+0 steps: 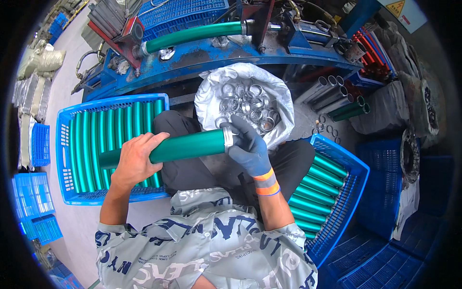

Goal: Assembling metal rings and caps onto green industrial tubes using a press machine.

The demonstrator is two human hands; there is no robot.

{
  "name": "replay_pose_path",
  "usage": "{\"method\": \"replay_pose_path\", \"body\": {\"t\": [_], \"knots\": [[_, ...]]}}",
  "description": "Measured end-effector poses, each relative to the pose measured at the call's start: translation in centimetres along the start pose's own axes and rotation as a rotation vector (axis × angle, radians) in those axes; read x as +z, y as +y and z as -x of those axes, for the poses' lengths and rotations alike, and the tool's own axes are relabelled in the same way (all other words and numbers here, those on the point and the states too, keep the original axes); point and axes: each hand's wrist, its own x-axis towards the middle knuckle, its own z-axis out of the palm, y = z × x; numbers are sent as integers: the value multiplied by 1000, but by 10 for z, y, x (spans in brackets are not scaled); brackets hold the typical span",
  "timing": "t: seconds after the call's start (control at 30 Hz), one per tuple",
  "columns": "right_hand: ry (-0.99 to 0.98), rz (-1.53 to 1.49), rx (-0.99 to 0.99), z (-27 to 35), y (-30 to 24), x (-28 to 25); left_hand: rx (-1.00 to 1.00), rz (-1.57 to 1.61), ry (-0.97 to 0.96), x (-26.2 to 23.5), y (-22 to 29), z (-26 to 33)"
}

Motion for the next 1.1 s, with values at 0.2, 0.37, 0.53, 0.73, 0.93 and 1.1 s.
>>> {"method": "replay_pose_path", "body": {"t": [0.2,0.37,0.53,0.73,0.93,1.1], "knots": [[4,156,86,-1,-5,2,-31,17,-14,11,-6,2],[-58,425,152,-12,-4,-15,-109,9,5,33,-11,1],[228,348,213,-72,44,-88,-264,262,14,36,-13,4],[-55,1686,205,-100,204,-153,-390,874,320,31,-20,18],[149,1252,118,-85,170,-139,-442,1646,848,71,-26,31],[29,509,0,-24,65,-70,-595,1835,845,112,-20,21]]}}
